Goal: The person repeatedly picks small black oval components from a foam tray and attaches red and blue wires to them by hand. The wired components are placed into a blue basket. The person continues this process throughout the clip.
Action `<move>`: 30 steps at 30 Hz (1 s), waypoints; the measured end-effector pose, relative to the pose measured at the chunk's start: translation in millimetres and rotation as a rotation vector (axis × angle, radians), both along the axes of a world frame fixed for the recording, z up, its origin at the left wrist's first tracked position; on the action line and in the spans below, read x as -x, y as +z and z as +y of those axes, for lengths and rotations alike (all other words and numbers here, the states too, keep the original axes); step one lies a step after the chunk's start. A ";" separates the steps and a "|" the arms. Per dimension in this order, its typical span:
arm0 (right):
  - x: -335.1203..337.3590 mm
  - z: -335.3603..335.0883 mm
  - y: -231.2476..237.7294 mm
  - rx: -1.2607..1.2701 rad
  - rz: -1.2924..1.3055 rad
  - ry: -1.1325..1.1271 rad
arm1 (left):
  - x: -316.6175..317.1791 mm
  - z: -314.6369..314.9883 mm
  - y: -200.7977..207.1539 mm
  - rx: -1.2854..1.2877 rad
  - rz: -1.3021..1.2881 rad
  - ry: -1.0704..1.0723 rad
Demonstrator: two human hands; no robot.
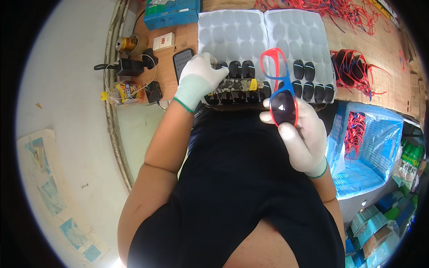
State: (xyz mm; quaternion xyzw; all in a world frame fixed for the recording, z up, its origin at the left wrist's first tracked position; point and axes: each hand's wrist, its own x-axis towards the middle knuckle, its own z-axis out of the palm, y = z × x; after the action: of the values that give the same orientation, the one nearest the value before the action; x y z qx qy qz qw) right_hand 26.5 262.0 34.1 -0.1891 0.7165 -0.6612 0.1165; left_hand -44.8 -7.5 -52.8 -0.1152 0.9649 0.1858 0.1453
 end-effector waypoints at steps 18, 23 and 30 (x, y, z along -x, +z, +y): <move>4.2 -5.6 -18.3 0.097 -0.237 0.072 | -56.9 55.5 59.8 -1.900 -0.344 0.185; 8.0 -8.6 -12.6 -0.041 -0.089 0.050 | -55.6 59.7 50.6 -1.992 -0.363 0.152; 1.2 -14.2 -19.8 -0.071 0.012 -0.106 | -59.4 63.6 49.3 -1.877 -0.254 0.224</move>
State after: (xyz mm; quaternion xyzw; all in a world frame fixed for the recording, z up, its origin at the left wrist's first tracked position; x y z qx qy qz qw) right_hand 25.2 247.8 14.3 -0.1504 0.7493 -0.6394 0.0838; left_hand 14.6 56.1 -3.5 -0.0626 0.3825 0.8833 0.2636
